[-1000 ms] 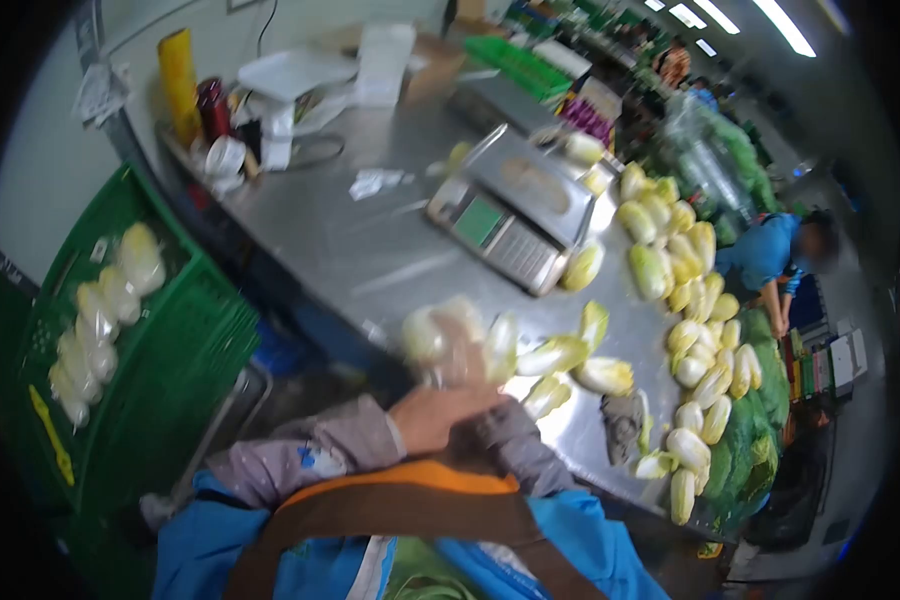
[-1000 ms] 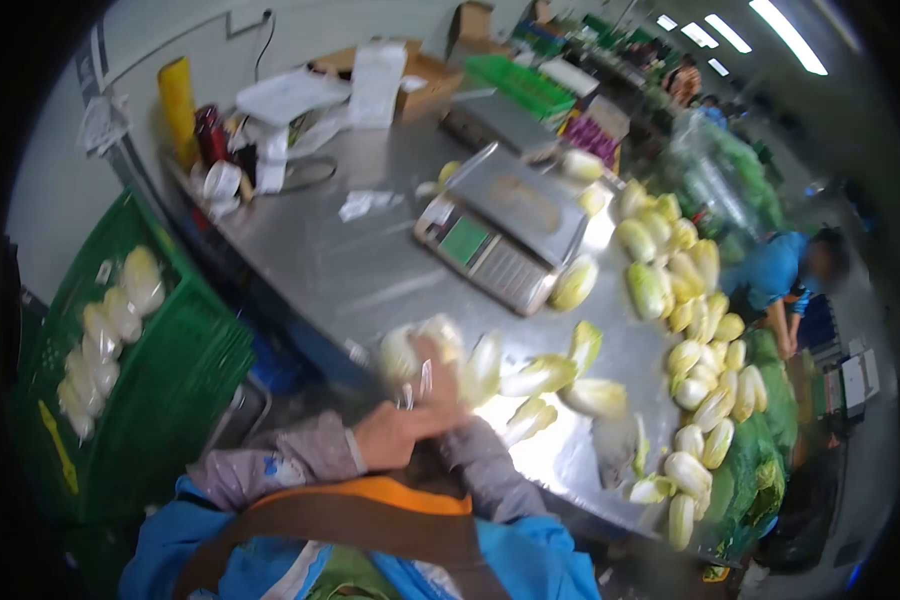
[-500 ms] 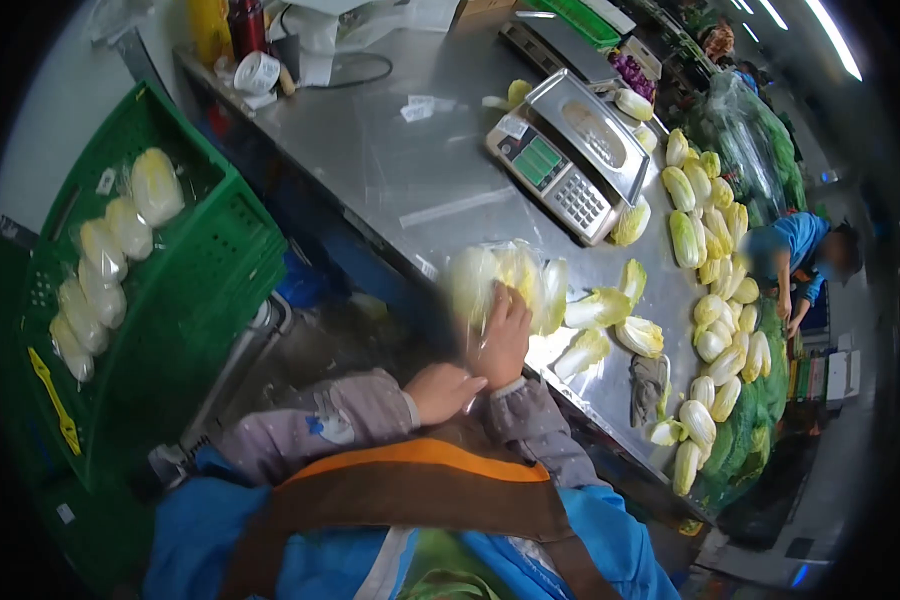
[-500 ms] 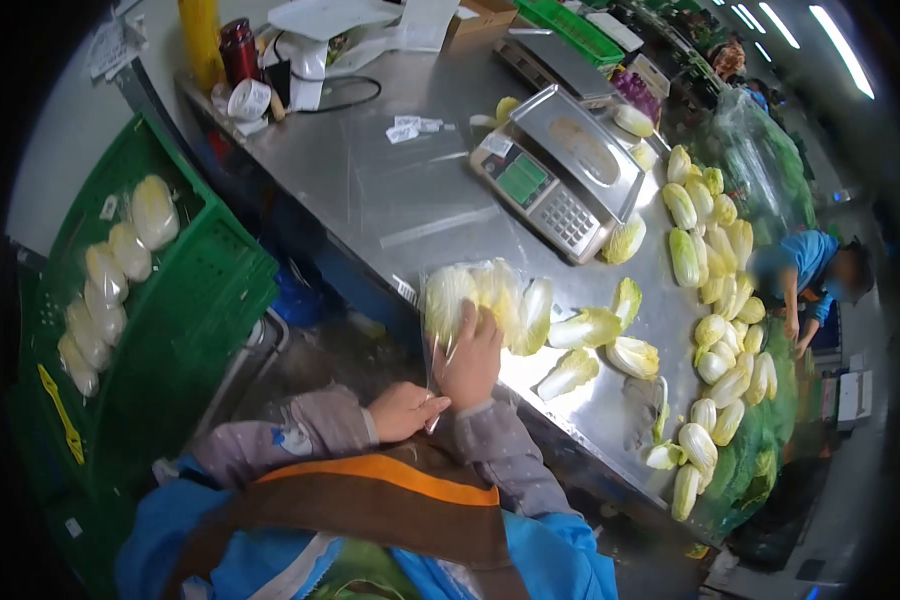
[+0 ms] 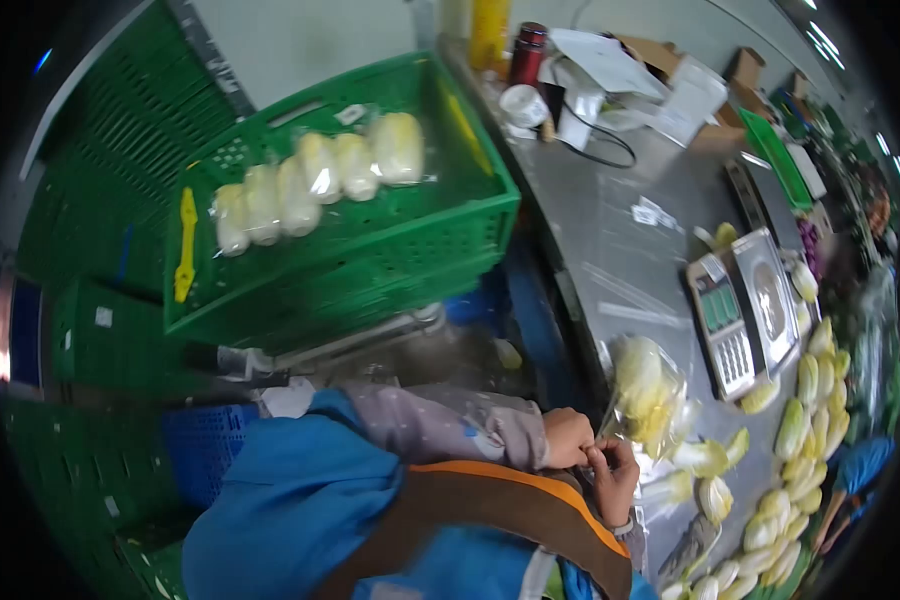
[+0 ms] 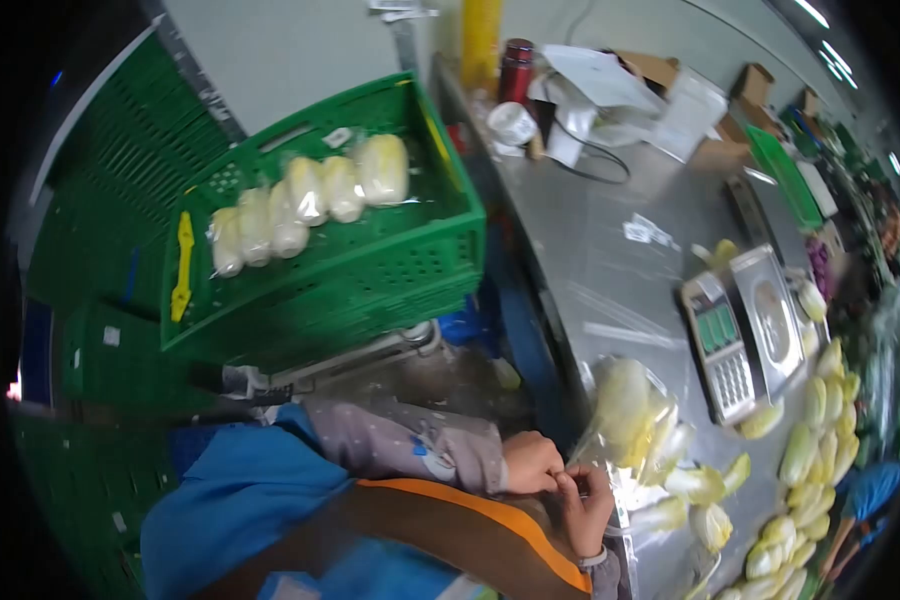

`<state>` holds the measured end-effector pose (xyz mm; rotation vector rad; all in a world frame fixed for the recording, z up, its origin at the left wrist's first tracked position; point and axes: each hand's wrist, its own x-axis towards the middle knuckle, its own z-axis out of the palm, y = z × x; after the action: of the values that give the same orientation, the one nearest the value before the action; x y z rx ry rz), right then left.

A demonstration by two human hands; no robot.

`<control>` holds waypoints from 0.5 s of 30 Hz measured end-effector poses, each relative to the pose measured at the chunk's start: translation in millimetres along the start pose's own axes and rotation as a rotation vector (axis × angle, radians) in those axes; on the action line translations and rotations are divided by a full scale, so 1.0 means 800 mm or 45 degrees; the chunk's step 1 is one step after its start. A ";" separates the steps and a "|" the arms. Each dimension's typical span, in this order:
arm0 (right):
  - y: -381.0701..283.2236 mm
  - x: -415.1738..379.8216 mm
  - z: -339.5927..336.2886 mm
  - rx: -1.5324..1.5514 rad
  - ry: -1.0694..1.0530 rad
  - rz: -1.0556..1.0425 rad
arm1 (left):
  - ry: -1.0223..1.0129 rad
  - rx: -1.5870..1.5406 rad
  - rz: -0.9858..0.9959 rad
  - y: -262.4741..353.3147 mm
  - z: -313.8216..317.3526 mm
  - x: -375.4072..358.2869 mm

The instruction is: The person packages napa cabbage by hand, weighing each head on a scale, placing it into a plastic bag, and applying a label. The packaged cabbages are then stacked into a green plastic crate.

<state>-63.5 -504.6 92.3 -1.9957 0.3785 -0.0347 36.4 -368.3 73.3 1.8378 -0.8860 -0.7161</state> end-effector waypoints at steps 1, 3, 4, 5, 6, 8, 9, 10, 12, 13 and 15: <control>0.001 -0.001 0.008 -0.043 -0.025 -0.006 | -0.016 0.034 -0.093 0.002 -0.006 -0.004; -0.002 0.002 0.016 -0.079 -0.043 -0.018 | -0.202 -0.108 -0.228 0.007 -0.024 -0.012; -0.015 0.002 0.018 -0.064 -0.024 -0.059 | -0.200 -0.097 -0.231 0.006 -0.026 -0.014; -0.022 0.001 0.021 -0.052 0.001 -0.095 | -0.222 -0.136 -0.220 0.006 -0.026 -0.011; -0.013 0.001 0.019 0.024 -0.016 -0.015 | -0.246 -0.177 -0.204 0.006 -0.026 -0.007; -0.006 -0.001 0.013 0.098 -0.005 0.006 | -0.131 0.076 -0.098 0.009 -0.033 0.005; -0.004 -0.002 0.009 0.169 -0.010 0.033 | -0.008 0.315 0.000 0.011 -0.036 0.013; -0.005 -0.003 0.004 0.257 -0.037 0.058 | 0.473 0.556 0.376 0.013 -0.034 0.029; -0.032 0.000 -0.001 0.299 -0.044 0.168 | 0.597 0.675 0.929 -0.009 0.003 0.089; -0.052 -0.008 -0.015 0.326 -0.030 0.217 | 0.226 0.539 1.106 -0.032 0.036 0.117; -0.076 -0.115 -0.114 0.606 -0.222 -0.147 | -0.660 0.850 0.596 -0.017 0.001 0.126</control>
<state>-153.3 -534.8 199.8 -1.5327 0.1253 -0.0212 96.8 -446.7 50.7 1.8979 -2.0096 -0.6422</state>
